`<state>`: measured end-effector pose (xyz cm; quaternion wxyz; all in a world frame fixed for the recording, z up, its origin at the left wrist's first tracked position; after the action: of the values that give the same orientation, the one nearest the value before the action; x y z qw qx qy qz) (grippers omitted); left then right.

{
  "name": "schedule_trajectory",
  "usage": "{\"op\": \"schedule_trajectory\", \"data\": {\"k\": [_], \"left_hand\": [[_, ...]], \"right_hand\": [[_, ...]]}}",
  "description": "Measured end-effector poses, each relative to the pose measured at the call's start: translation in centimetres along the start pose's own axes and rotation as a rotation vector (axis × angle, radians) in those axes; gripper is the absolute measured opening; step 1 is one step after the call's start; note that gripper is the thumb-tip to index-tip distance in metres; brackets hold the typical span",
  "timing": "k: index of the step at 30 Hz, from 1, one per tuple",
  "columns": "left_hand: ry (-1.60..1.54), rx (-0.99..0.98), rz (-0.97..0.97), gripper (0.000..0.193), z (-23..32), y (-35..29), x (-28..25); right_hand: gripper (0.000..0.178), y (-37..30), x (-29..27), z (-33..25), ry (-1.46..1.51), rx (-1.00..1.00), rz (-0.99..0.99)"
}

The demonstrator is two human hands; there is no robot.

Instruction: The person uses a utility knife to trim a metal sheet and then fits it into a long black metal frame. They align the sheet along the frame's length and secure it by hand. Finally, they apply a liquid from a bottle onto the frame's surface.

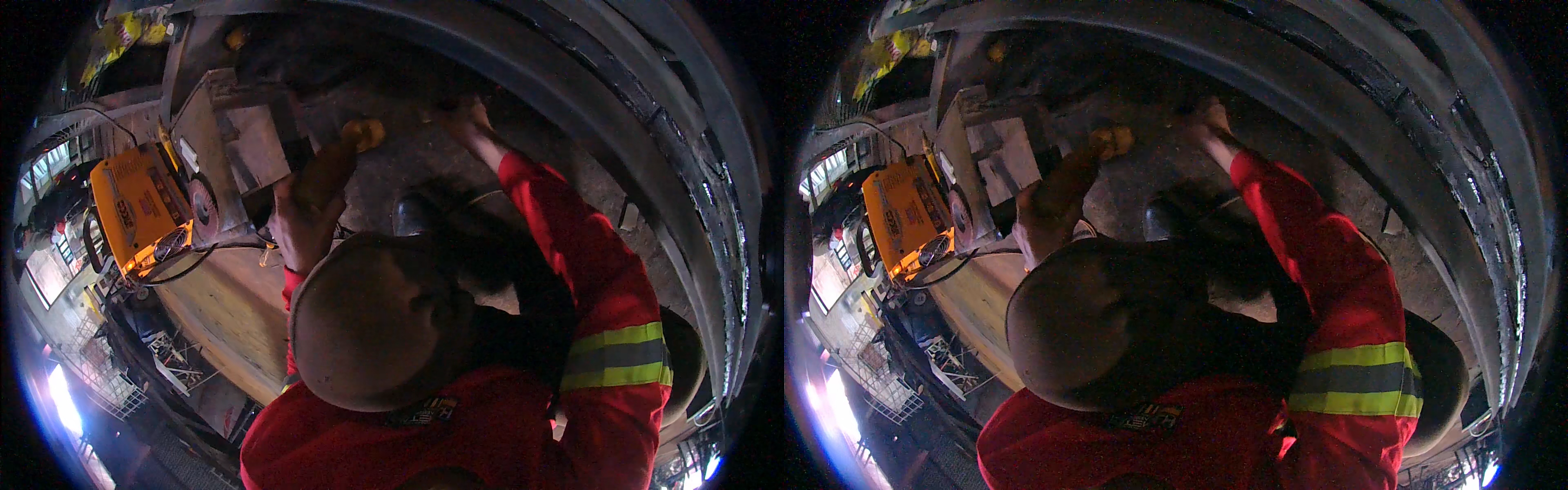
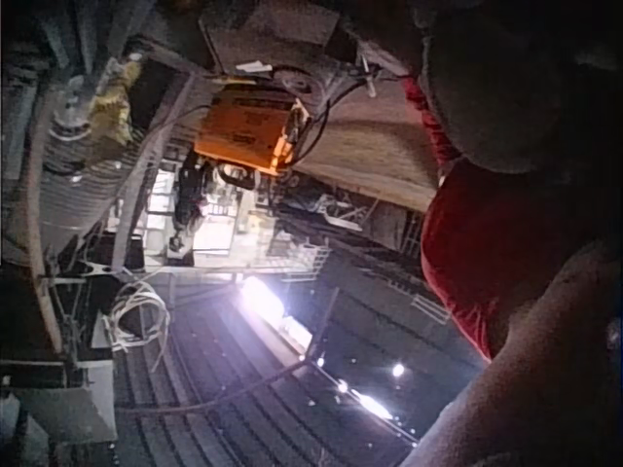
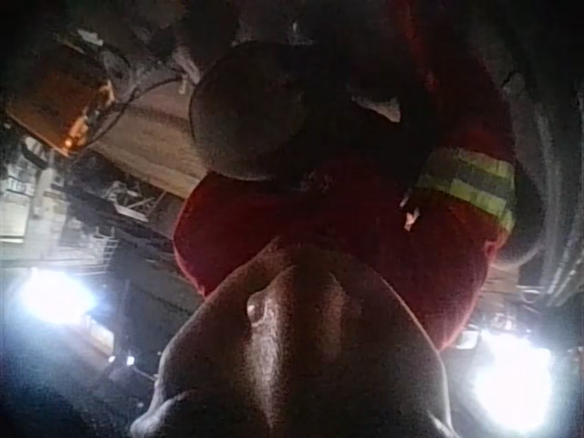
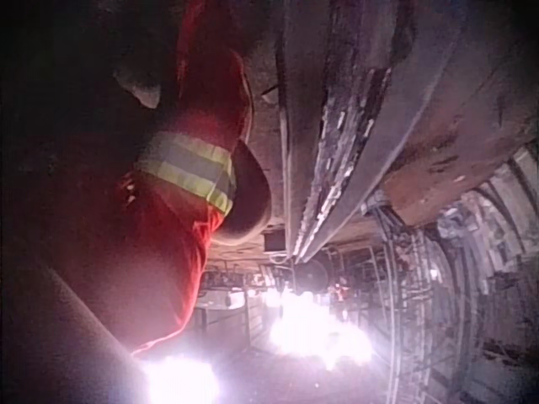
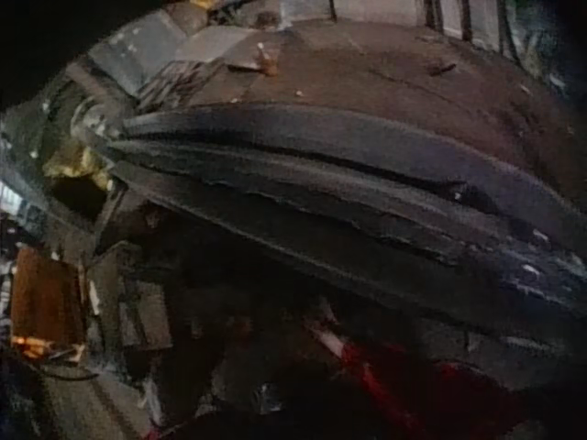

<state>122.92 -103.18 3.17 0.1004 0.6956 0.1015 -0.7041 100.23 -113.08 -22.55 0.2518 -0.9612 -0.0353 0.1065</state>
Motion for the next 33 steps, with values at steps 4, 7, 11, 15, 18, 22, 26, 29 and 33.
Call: {"op": "schedule_trajectory", "data": {"k": [4, 7, 11, 15, 18, 22, 26, 29, 33], "left_hand": [[-0.051, 0.028, 0.022, 0.065, 0.6, 0.5, -0.8], [-0.075, 0.011, 0.003, 0.064, 0.9, 0.9, -0.9], [-0.065, 0.047, 0.032, 0.064, 1.2, 1.3, -1.6], [-0.064, 0.062, 0.075, 0.063, 1.4, 1.7, -2.2], [-0.064, 0.084, 0.082, 0.064, 1.7, 2.0, -3.0], [-0.078, 0.172, 0.161, 0.066, 1.3, 2.7, -3.3], [-0.164, 0.105, 0.133, 0.066, 1.0, 2.8, -3.7], [-0.117, 0.100, 0.137, 0.064, 1.9, 2.8, -4.5], [-0.229, 0.038, 0.125, 0.064, 1.1, 2.7, -4.6]], "right_hand": [[0.039, -0.9, -0.4, -1.2, -0.006, 0.030, -0.007], [0.037, -0.5, -0.6, -1.0, 0.033, -0.015, 0.010], [0.035, -2.3, -1.3, -4.1, 0.096, -0.012, -0.102], [0.032, -1.9, -1.2, -3.5, 0.131, -0.019, -0.075], [0.031, -1.1, -0.7, -2.7, 0.059, -0.057, -0.038], [0.031, -0.9, -0.3, -2.1, 0.097, -0.131, -0.019], [0.029, -1.2, -0.4, -2.2, 0.126, -0.029, -0.056], [0.026, -0.2, -0.1, -0.6, 0.111, 0.007, -0.048], [0.024, -1.3, 0.0, -1.4, 0.243, 0.030, -0.086]]}}
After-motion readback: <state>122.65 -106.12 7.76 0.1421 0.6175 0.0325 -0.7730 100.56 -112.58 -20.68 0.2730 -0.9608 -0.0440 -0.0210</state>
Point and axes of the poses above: each hand's wrist, its own y-axis towards the middle knuckle, its own x-axis out of the palm, z = x × y, the point moved 5 cm from there along y, towards the middle knuckle, and after that the axes turned 15 degrees about y, right-handed, at the moved point
